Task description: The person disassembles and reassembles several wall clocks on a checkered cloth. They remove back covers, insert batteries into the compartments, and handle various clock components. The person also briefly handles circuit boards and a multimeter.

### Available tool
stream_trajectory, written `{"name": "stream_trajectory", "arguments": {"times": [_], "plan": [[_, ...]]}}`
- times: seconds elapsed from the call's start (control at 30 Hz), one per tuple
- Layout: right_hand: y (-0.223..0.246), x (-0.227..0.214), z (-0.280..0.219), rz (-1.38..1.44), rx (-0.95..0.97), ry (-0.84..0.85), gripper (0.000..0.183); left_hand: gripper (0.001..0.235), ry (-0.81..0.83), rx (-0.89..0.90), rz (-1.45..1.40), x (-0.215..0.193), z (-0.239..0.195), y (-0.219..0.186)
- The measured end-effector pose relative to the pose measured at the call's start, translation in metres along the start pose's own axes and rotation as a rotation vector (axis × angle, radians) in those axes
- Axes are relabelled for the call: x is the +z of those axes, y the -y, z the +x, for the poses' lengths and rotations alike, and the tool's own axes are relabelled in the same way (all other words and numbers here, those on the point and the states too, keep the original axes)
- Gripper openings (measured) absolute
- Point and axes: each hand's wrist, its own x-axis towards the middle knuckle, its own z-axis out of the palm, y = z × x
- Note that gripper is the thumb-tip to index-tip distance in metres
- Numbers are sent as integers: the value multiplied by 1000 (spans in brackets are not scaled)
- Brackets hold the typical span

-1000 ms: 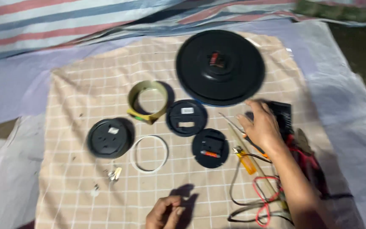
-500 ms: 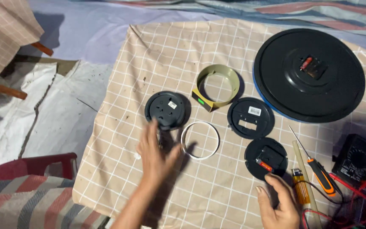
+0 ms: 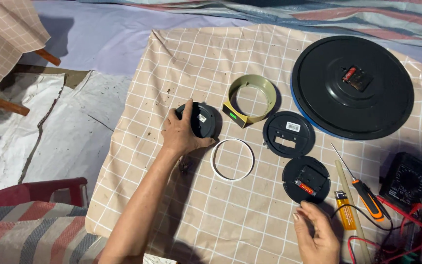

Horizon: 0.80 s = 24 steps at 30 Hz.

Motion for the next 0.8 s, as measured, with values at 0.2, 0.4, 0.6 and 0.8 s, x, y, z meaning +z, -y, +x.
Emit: {"name": "stream_trajectory", "arguments": {"times": [0.2, 0.4, 0.6, 0.8], "plan": [[1, -1, 11, -78, -19, 40, 38, 138, -87, 81, 51, 12, 5, 7], [35, 8, 33, -14, 6, 64, 38, 136, -128, 126, -117, -4, -9, 0], [96, 38, 76, 732, 430, 292, 71, 127, 256, 165, -802, -65, -96, -63], [98, 61, 93, 1092, 294, 608, 92, 136, 656, 415, -1345, 15, -121, -81]]}}
